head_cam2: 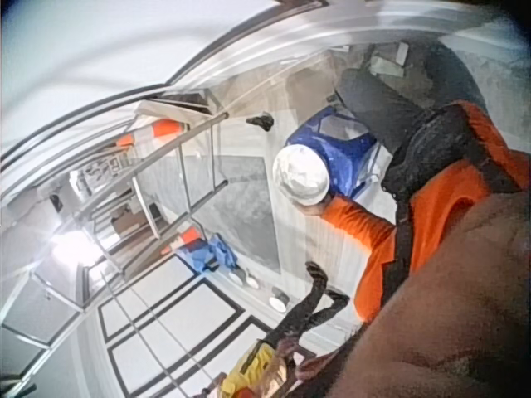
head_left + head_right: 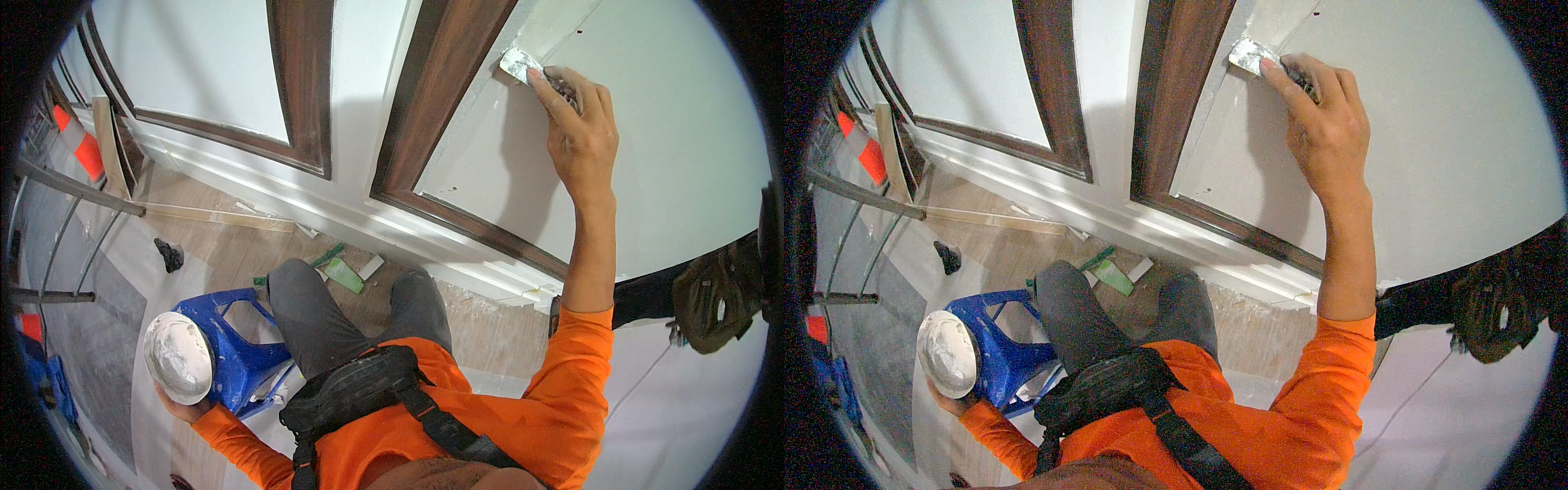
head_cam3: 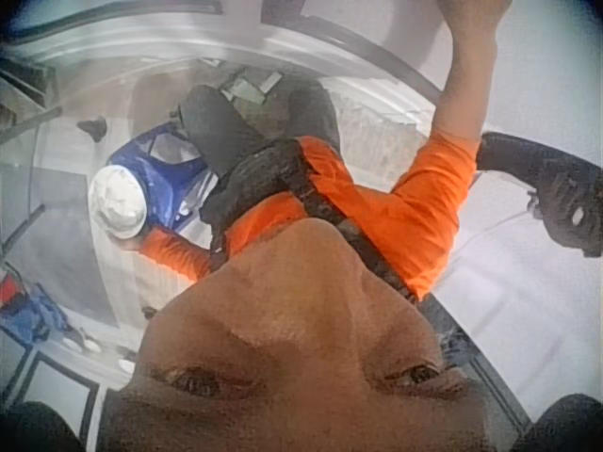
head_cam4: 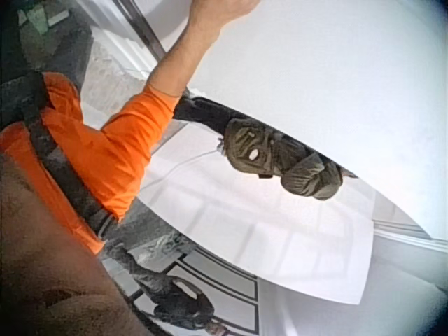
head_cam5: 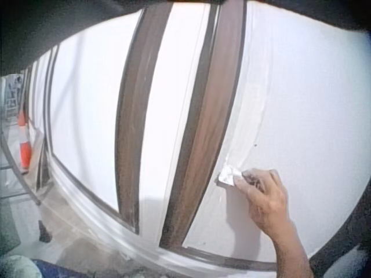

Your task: The person sands a wall surface using a sanding block, then uses a putty knife to apply compound from a container to the wall.

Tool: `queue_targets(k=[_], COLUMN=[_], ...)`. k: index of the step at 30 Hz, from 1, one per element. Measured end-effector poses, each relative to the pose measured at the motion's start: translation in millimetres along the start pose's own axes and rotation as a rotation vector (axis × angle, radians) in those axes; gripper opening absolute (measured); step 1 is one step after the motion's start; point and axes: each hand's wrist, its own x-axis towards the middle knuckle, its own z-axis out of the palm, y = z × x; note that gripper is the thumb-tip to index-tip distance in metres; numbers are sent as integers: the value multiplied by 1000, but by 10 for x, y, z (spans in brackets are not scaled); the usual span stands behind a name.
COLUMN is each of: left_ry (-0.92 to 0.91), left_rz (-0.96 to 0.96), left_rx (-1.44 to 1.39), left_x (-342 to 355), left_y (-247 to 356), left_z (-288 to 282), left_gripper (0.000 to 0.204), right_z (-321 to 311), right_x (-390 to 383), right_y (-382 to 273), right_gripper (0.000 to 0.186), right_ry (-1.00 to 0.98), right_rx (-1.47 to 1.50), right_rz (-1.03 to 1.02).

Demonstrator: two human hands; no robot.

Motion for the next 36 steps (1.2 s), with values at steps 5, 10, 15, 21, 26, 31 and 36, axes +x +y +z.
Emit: queue_targets(k=[5,10,15,21,26,31,36], left_ry=[-8,30,66,67,111,-100,-443], left_rz=[-7,1,-10,-23,30,86,182], left_rx=[21,48,26,-28,12,51,79], left_x=[-27,-30,-11,4,20,-130,-262], left_y=[-8,-1,10,-6,1,-33,-24], left_z=[7,16,3,-2,4,209,289], left_gripper=[70,69,68,68,67,66,66], right_z=[-17,-37,-5,-11,-142,-99,-67], right_x=[-43,-53,-93,-211,-31,183,185], right_y=[41,86,39,-55,20,150,122], right_gripper=[62,56,47,49,58,58,56], right_ry=[-75,-116,-141,-293,-115,76,30], right_rx=[-88,-140,-138,19,141,14,-76], right_rz=[-117,-212,-241,-204,-57,-14,-47])
